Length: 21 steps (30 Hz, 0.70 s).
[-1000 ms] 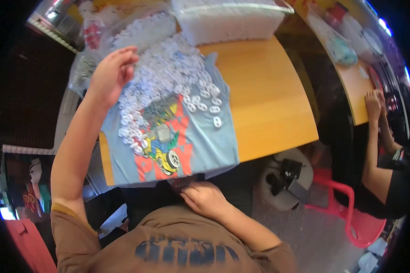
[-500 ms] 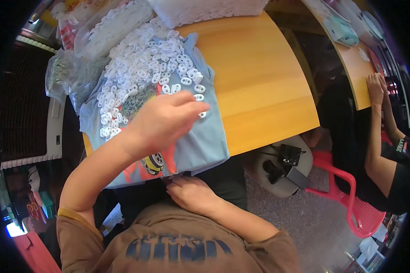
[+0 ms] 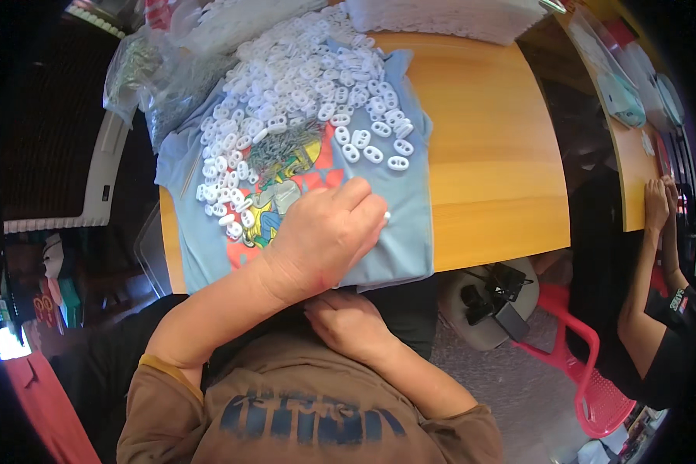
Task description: The person assembles small white plastic components by hand, picking up pieces from a pile on a blue cloth, joining them together, and placing the finished assemblies back onto the cloth.
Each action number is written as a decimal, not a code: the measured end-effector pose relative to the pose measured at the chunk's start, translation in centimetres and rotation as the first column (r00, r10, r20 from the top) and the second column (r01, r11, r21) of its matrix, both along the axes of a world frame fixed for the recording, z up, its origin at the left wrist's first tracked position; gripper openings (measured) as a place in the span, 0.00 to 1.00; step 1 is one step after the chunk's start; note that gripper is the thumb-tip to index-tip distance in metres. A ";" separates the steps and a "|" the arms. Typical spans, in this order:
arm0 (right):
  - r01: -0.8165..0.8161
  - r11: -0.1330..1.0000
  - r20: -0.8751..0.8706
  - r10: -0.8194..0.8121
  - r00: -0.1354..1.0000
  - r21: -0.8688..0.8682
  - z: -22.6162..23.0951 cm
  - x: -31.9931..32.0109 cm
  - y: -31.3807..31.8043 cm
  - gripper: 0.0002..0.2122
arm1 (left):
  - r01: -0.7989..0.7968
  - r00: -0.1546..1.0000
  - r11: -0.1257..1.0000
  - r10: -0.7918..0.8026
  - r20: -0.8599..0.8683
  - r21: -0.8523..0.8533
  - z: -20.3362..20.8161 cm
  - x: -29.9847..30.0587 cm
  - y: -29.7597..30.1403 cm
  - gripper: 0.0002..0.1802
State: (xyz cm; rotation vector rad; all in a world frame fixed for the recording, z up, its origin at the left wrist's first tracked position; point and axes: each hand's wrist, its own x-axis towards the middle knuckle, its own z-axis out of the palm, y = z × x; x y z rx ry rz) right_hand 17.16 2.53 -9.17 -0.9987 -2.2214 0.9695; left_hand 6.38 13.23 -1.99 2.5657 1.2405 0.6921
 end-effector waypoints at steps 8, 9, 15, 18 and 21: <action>0.040 0.999 0.048 -0.039 0.998 -0.021 -0.1 -0.1 0.0 0.08 | -0.244 0.969 0.970 0.245 0.026 -0.019 1.0 -5.8 -0.8 0.10; 0.034 0.999 0.057 -0.034 0.998 -0.012 0.0 -0.1 0.0 0.08 | -0.240 0.970 0.970 0.241 0.023 -0.024 0.9 -6.6 -1.0 0.10; 0.046 0.999 0.097 -0.044 0.994 -0.015 0.0 -0.2 0.0 0.07 | -0.431 0.901 0.902 0.432 -0.044 0.025 0.8 -9.1 -1.7 0.07; 0.019 0.999 0.111 -0.015 0.994 -0.035 0.2 -0.2 0.2 0.07 | -0.489 0.864 0.869 0.495 0.091 -0.080 0.9 -9.9 -2.0 0.07; 0.021 0.999 0.113 -0.016 0.994 -0.044 0.1 -0.2 0.2 0.07 | -0.580 0.789 0.812 0.579 0.206 -0.064 1.2 -11.3 -1.9 0.07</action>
